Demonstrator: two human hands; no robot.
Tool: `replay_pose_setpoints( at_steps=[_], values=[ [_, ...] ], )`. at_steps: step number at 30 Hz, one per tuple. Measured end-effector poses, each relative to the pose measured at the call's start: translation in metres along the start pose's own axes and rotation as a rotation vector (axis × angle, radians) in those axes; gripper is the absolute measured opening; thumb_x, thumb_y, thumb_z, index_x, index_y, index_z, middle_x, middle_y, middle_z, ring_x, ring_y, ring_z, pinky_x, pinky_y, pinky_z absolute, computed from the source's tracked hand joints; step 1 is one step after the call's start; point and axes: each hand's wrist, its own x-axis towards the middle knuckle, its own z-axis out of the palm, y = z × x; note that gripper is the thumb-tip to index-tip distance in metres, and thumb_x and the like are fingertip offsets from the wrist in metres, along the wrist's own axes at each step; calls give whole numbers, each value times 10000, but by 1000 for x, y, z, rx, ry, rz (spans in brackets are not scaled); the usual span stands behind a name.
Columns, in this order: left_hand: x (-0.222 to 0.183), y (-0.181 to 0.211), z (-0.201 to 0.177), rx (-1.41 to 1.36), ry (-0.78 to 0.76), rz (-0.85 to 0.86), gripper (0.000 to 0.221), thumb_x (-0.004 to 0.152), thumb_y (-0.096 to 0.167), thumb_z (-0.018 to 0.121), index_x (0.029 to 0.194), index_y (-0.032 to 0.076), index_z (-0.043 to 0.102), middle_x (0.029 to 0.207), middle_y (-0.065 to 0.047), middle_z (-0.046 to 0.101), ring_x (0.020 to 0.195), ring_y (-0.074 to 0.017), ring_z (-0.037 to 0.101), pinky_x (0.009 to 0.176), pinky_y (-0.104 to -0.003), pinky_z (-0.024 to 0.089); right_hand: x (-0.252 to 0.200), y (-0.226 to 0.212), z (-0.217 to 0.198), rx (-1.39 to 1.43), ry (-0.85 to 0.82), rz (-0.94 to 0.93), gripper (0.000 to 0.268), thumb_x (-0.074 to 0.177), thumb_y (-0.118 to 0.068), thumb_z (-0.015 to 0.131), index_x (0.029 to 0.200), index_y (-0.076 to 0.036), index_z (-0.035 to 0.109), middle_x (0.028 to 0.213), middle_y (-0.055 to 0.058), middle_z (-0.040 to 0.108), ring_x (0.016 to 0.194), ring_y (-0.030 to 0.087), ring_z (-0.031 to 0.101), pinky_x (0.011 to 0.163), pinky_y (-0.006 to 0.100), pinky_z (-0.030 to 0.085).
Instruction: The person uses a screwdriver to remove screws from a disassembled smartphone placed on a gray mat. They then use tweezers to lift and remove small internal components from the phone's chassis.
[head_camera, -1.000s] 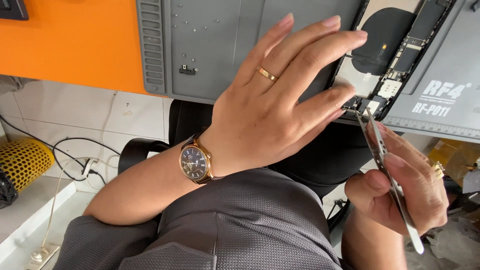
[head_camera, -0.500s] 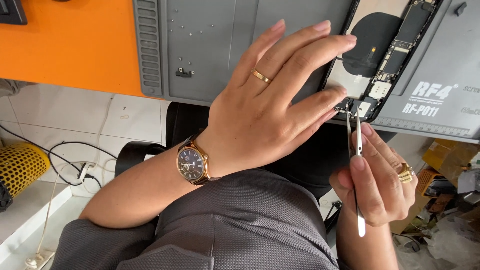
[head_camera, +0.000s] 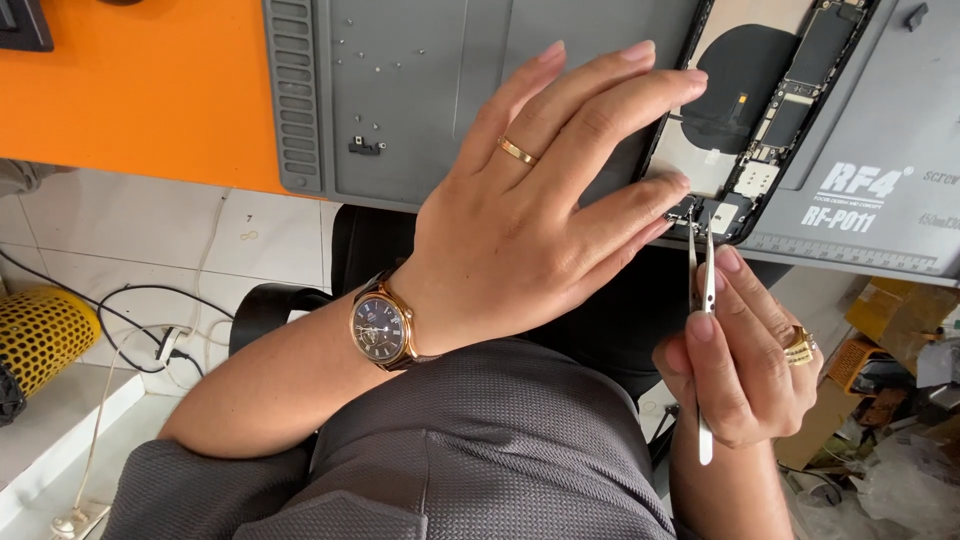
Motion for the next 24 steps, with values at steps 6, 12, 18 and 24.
replay_pose_setpoints(
  at_steps=[6, 12, 18, 24],
  values=[
    [0, 1, 0, -18, 0, -20, 131, 1229, 135, 697, 1121, 124, 770, 1515, -158, 616, 1450, -377, 658, 1287, -560, 448, 1, 1, 0, 25, -9, -7, 222, 1191, -103, 596, 1275, 101, 622, 1009, 390, 712, 878, 610, 793, 728, 606, 703],
    [0, 0, 0, -6, 9, -19, 129, 1227, 137, 705, 1117, 125, 772, 1507, -148, 625, 1441, -365, 666, 1278, -555, 464, -2, -1, -2, 1, -22, 9, 219, 1194, -111, 595, 1285, 85, 630, 1031, 387, 725, 878, 614, 801, 736, 591, 697],
    [1, 0, 0, -8, 22, -15, 117, 1222, 131, 728, 1111, 127, 767, 1492, -149, 637, 1431, -366, 677, 1269, -545, 468, 0, -2, 2, 60, 35, 24, 219, 1190, -100, 605, 1286, 97, 606, 1019, 384, 691, 871, 623, 775, 724, 637, 705],
    [2, 3, -3, -50, -10, -64, 98, 1223, 140, 689, 1126, 143, 698, 1512, -133, 619, 1457, -372, 679, 1286, -580, 482, -11, 8, 5, 149, 225, -12, 181, 1174, -31, 510, 1241, 134, 543, 931, 392, 652, 801, 564, 752, 708, 622, 676]
  ],
)
